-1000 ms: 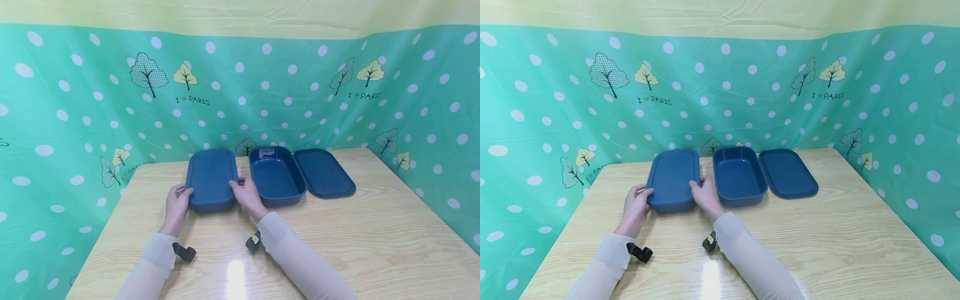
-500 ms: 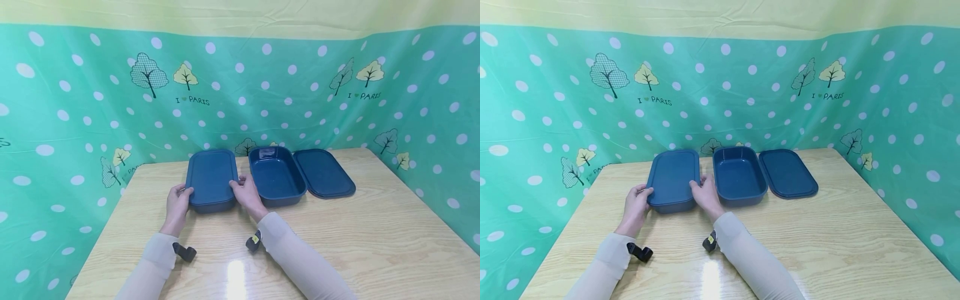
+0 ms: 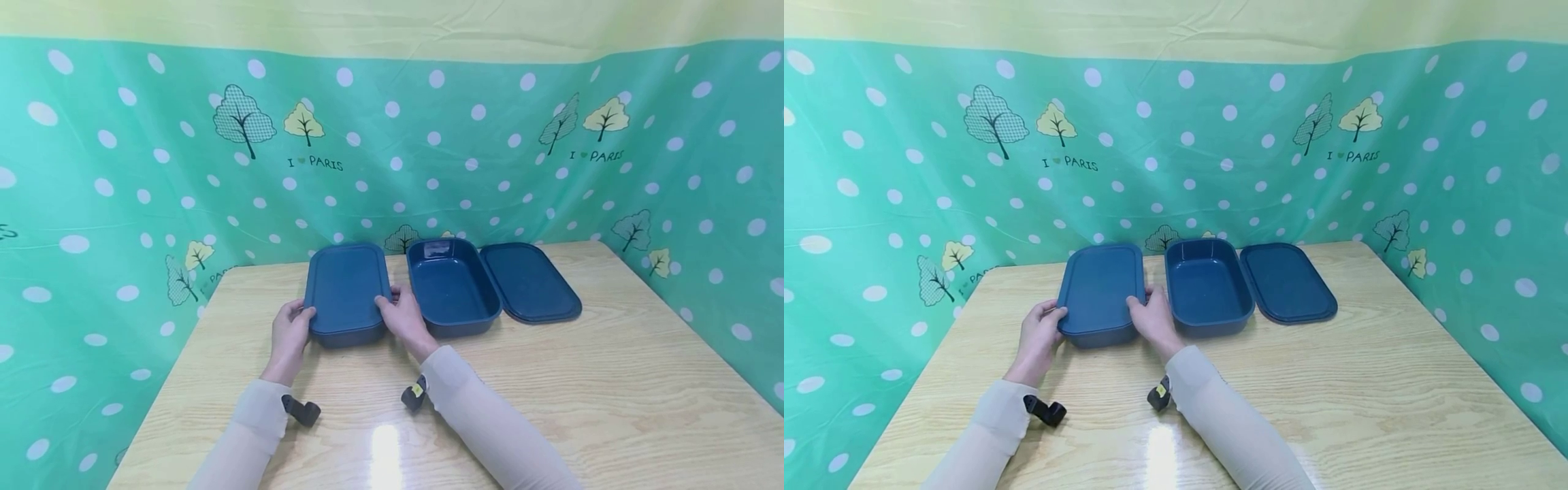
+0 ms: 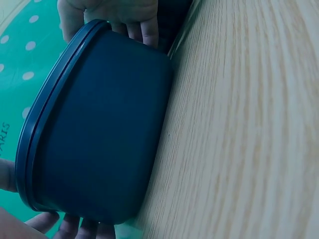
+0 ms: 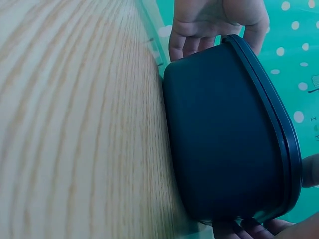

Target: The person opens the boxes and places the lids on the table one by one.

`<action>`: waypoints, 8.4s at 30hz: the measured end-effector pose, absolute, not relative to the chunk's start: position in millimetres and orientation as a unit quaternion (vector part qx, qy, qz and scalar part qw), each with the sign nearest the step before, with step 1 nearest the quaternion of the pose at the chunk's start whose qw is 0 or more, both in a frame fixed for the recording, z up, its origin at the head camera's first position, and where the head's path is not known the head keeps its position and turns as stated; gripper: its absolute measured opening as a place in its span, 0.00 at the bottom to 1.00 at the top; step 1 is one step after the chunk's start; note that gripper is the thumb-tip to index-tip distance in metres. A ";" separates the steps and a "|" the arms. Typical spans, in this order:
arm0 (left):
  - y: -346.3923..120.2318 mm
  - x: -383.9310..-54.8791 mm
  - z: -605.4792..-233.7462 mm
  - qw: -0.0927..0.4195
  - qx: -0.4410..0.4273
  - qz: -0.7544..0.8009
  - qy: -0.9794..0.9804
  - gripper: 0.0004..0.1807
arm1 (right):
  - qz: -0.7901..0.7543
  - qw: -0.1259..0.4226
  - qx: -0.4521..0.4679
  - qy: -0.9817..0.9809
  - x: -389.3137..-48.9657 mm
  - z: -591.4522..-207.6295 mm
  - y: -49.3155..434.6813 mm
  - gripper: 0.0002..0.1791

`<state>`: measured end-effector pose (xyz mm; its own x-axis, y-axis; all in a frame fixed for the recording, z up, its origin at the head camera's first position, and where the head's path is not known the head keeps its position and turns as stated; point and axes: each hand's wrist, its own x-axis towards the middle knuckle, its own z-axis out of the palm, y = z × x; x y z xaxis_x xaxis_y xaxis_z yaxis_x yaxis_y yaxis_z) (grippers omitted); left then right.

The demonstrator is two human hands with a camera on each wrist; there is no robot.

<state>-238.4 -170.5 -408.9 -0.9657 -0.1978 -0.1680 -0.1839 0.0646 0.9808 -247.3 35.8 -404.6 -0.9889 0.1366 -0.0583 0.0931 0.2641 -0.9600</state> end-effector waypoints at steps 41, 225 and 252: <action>-169.5 -237.5 -409.0 0.004 0.130 -0.664 -0.737 0.26 | 0.544 0.083 -0.037 -0.834 -242.8 -401.6 35.9 0.27; -122.9 -196.1 -391.6 0.255 -0.227 -0.140 -0.929 0.12 | 0.632 0.025 -0.092 -0.769 -248.0 -406.6 37.2 0.21; -123.4 -194.4 -389.9 0.268 -0.231 -0.147 -0.924 0.14 | 0.633 0.022 -0.090 -0.769 -248.2 -409.2 35.0 0.19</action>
<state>-194.4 -123.4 -389.9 -0.7495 0.3476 0.5634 0.5049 0.8506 0.1468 -248.2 35.0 -409.2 -0.9828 0.1663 -0.0798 0.1103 0.1830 -0.9769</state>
